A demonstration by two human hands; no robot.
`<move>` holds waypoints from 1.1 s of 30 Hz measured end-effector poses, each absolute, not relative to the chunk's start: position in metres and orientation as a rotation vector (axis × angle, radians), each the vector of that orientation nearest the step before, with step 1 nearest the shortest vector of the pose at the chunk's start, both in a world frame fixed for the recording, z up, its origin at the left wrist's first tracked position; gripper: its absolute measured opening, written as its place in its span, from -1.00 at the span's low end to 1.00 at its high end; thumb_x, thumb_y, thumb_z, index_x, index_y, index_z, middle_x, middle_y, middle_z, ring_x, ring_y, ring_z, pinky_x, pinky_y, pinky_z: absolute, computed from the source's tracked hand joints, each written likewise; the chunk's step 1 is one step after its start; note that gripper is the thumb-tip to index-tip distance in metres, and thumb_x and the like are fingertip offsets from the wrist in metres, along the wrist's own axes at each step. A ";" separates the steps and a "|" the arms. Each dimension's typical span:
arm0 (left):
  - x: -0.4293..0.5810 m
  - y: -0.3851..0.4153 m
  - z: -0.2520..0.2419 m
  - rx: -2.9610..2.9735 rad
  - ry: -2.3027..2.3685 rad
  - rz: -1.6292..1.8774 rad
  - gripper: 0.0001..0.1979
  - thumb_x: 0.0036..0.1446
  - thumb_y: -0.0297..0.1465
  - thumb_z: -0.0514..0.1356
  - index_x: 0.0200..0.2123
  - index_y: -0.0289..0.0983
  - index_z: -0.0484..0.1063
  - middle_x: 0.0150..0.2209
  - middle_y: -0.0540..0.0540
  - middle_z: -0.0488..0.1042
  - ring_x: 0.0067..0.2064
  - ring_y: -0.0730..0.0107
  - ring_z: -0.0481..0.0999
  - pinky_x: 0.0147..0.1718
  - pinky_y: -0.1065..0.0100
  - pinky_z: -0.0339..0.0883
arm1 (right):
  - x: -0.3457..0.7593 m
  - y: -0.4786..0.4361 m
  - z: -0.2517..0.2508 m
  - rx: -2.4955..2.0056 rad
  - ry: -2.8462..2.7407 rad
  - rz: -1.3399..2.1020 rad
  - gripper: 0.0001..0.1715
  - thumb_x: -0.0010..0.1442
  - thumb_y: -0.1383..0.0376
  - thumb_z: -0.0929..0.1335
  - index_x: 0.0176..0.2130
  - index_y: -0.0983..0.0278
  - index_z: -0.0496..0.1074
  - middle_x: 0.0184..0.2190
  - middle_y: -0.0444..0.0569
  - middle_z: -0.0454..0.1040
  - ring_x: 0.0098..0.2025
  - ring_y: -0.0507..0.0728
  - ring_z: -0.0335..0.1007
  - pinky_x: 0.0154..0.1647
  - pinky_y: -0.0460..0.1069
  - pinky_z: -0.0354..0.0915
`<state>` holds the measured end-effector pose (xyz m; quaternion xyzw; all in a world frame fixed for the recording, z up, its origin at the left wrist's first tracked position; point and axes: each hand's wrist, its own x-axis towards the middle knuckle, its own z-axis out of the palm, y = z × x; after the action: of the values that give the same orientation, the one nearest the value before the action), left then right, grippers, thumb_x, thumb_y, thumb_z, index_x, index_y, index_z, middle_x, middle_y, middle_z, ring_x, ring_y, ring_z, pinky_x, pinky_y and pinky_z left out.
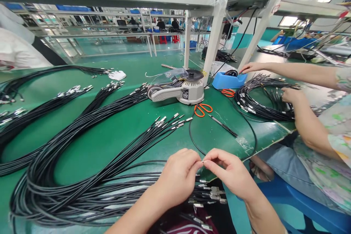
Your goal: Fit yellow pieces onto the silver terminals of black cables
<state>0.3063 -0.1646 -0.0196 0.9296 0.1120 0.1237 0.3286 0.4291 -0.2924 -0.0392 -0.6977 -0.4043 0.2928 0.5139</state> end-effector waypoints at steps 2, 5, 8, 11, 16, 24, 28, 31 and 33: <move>0.307 -0.165 -0.019 2.367 0.319 0.249 -0.76 0.23 -0.41 0.01 -0.42 -0.23 0.43 -0.46 -0.01 0.46 -0.37 0.41 0.40 -0.36 0.40 0.24 | 0.429 -0.292 -0.041 -1.688 -0.985 0.719 -0.81 0.17 0.20 0.34 -0.39 0.26 0.44 -0.43 -0.11 0.45 -0.34 0.07 0.35 -0.26 -0.04 0.28; 0.298 -0.158 -0.017 2.322 0.356 0.311 -0.75 0.24 -0.39 0.00 -0.24 -0.18 0.49 -0.30 -0.04 0.55 -0.24 0.37 0.46 -0.21 0.36 0.31 | 0.433 -0.289 -0.047 -1.705 -0.890 0.735 -0.76 0.19 0.15 0.32 -0.39 0.27 0.42 -0.46 -0.11 0.44 -0.37 0.07 0.35 -0.29 -0.04 0.29; 0.268 -0.139 -0.015 2.358 0.557 0.573 -0.76 0.22 -0.36 0.04 -0.13 -0.18 0.47 -0.17 -0.09 0.54 -0.11 0.31 0.47 -0.09 0.29 0.33 | 0.438 -0.285 -0.057 -1.714 -0.761 0.734 -0.69 0.17 0.09 0.33 -0.39 0.29 0.42 -0.47 -0.08 0.44 -0.38 0.09 0.36 -0.29 -0.01 0.31; 0.219 -0.119 -0.020 2.454 0.842 0.748 -0.78 0.21 -0.32 0.06 -0.18 -0.19 0.48 -0.19 -0.09 0.54 -0.13 0.29 0.49 -0.10 0.27 0.36 | 0.441 -0.279 -0.067 -1.658 -0.708 0.765 -0.63 0.12 0.03 0.35 -0.38 0.31 0.41 -0.44 0.00 0.49 -0.36 0.12 0.42 -0.27 0.03 0.36; 0.156 -0.111 -0.049 2.757 0.853 0.674 -0.75 0.18 -0.33 0.09 -0.08 -0.18 0.44 -0.11 -0.11 0.52 -0.05 0.23 0.47 -0.04 0.21 0.35 | 0.442 -0.270 -0.070 -1.575 -0.668 0.750 -0.60 0.09 0.01 0.38 -0.38 0.31 0.39 -0.42 0.07 0.53 -0.36 0.14 0.47 -0.29 0.04 0.41; 0.147 -0.118 -0.067 2.852 0.640 0.712 -0.78 0.11 -0.48 0.15 -0.15 -0.22 0.45 -0.20 -0.11 0.53 -0.14 0.26 0.48 0.05 0.06 0.24 | 0.444 -0.264 -0.064 -1.674 -0.717 0.660 -0.61 0.11 0.03 0.36 -0.34 0.33 0.42 -0.42 0.04 0.52 -0.33 0.13 0.46 -0.25 0.04 0.37; 0.136 -0.129 -0.065 2.816 0.661 0.675 -0.73 0.15 -0.52 0.10 -0.10 -0.18 0.42 -0.14 -0.09 0.52 -0.07 0.28 0.47 0.08 0.07 0.25 | 0.441 -0.266 -0.075 -1.763 -0.652 0.619 -0.57 0.06 -0.01 0.38 -0.34 0.33 0.42 -0.41 0.07 0.53 -0.33 0.16 0.46 -0.26 0.06 0.38; 0.122 -0.137 -0.066 2.771 0.738 0.697 -0.67 0.17 -0.54 0.05 -0.03 -0.17 0.40 -0.04 -0.12 0.49 0.05 0.25 0.42 0.07 0.13 0.31 | 0.441 -0.269 -0.084 -1.753 -0.594 0.619 -0.57 0.04 -0.01 0.39 -0.30 0.30 0.42 -0.39 0.08 0.54 -0.35 0.16 0.47 -0.29 0.05 0.41; 0.111 -0.136 -0.066 2.736 0.841 0.792 -0.66 0.18 -0.54 0.05 -0.02 -0.16 0.39 -0.03 -0.13 0.47 0.06 0.24 0.41 0.05 0.16 0.33 | 0.442 -0.272 -0.086 -1.713 -0.584 0.615 -0.58 0.03 -0.01 0.40 -0.30 0.28 0.43 -0.39 0.05 0.55 -0.37 0.14 0.48 -0.31 0.02 0.43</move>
<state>0.1109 -0.1360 -0.0660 0.9179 0.2820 0.2658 0.0857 0.4422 -0.2723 -0.0861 -0.7320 -0.2496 0.2626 0.5770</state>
